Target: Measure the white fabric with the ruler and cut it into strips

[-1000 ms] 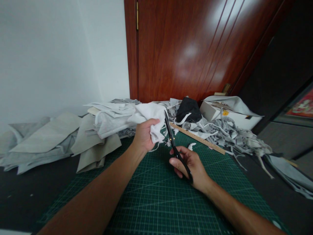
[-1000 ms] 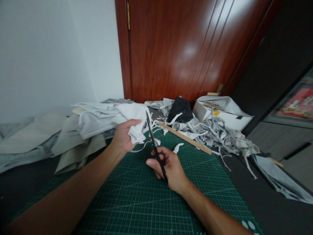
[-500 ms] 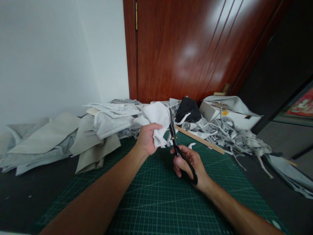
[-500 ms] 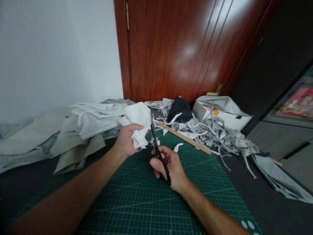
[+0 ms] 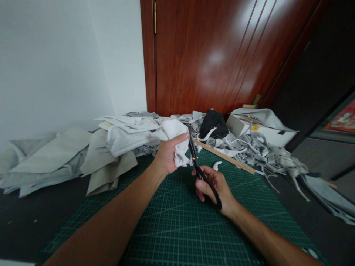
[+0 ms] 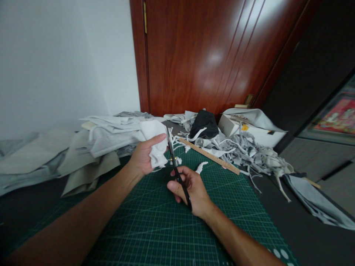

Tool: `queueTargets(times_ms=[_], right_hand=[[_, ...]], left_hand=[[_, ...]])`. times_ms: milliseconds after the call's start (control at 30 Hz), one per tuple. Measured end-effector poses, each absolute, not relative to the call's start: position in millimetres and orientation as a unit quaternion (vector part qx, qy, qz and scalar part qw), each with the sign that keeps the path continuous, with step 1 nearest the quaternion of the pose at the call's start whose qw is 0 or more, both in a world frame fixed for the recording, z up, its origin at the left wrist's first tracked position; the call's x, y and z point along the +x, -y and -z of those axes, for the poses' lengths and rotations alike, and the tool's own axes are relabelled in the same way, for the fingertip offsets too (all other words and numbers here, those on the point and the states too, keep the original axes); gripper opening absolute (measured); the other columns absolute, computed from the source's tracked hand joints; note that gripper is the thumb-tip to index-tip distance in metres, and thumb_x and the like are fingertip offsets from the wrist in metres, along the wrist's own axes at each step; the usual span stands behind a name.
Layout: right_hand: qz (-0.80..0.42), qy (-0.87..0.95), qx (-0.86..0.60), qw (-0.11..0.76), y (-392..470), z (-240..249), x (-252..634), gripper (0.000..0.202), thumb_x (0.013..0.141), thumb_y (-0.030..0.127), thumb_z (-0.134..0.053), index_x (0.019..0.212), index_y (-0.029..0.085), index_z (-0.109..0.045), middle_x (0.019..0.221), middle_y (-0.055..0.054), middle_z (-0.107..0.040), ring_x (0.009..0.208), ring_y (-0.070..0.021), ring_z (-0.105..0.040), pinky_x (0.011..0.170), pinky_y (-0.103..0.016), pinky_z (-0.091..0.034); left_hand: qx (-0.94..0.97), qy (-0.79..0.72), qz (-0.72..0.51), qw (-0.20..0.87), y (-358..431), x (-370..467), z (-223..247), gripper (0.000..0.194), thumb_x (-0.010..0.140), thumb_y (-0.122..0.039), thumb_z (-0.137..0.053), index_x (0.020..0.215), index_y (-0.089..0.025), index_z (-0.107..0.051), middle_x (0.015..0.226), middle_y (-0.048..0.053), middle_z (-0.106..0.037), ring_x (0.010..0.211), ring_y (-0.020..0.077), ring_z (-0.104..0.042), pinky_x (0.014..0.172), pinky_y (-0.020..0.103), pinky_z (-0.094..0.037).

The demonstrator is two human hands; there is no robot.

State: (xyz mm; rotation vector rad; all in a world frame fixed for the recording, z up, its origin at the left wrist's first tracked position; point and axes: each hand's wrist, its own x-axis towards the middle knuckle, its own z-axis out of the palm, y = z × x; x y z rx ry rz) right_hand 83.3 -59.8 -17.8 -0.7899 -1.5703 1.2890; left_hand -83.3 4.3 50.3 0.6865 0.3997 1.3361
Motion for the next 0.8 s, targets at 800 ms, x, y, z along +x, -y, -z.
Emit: queueTargets(times_ms=[800], right_hand=[[-0.526, 0.644, -0.306, 0.463, 57.2, 22.8, 86.3, 0.057, 0.081, 0.066, -0.082, 0.101, 0.018, -0.059, 0.055, 0.007, -0.056, 0.041, -0.0096, -0.049, 0.042, -0.021, -0.034]], left_hand=[[0.297, -0.212, -0.710, 0.602, -3.9, -72.4, -45.6, 0.043, 0.057, -0.018, -0.096, 0.094, -0.015, -0.074, 0.084, 0.003, -0.080, 0.067, 0.0193, -0.072, 0.067, 0.032, -0.059]])
